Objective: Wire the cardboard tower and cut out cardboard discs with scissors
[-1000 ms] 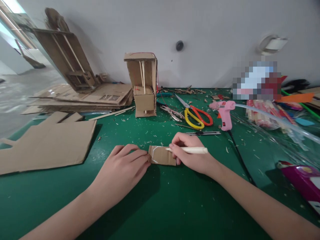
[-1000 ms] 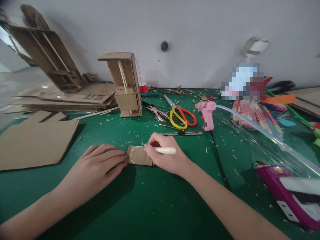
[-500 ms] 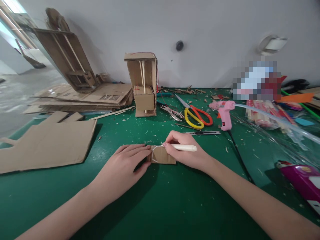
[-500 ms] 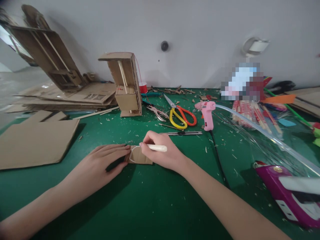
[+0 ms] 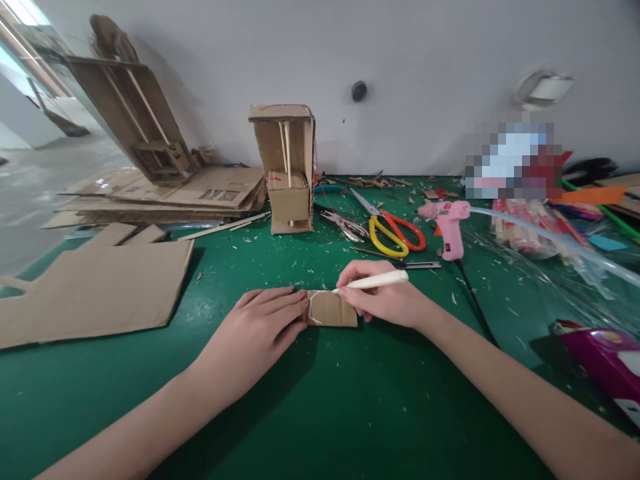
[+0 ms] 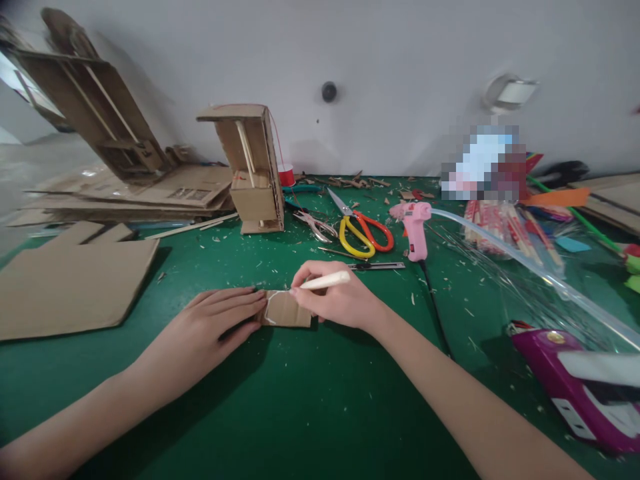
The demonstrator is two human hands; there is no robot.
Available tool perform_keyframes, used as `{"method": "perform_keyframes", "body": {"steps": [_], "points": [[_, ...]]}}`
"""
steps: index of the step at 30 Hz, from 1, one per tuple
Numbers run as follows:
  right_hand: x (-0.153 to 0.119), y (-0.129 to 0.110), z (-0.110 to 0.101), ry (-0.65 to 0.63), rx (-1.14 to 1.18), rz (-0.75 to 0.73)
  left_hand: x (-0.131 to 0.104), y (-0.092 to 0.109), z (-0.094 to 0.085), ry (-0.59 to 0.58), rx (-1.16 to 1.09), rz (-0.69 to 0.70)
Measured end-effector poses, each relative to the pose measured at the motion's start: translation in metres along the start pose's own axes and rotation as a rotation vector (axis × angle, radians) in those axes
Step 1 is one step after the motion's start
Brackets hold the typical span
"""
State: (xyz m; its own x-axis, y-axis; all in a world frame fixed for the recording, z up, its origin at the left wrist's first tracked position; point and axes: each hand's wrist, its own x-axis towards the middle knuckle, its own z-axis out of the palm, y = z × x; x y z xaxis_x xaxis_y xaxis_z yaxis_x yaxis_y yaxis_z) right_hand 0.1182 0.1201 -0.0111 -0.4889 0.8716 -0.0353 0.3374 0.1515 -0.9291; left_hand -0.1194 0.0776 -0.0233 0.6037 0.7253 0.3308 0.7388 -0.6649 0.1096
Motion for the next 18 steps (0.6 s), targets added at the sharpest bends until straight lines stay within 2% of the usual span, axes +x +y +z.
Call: {"method": "perform_keyframes", "body": {"steps": [9, 18], "points": [[0.0003, 0.0005, 0.0044, 0.225, -0.237, -0.178, 0.0016, 0.0018, 0.0009, -0.004, -0.029, -0.005], [-0.0006, 0.0028, 0.0049, 0.178, -0.2, -0.147, 0.0028, 0.0029, 0.0006, 0.011, -0.03, -0.008]]}}
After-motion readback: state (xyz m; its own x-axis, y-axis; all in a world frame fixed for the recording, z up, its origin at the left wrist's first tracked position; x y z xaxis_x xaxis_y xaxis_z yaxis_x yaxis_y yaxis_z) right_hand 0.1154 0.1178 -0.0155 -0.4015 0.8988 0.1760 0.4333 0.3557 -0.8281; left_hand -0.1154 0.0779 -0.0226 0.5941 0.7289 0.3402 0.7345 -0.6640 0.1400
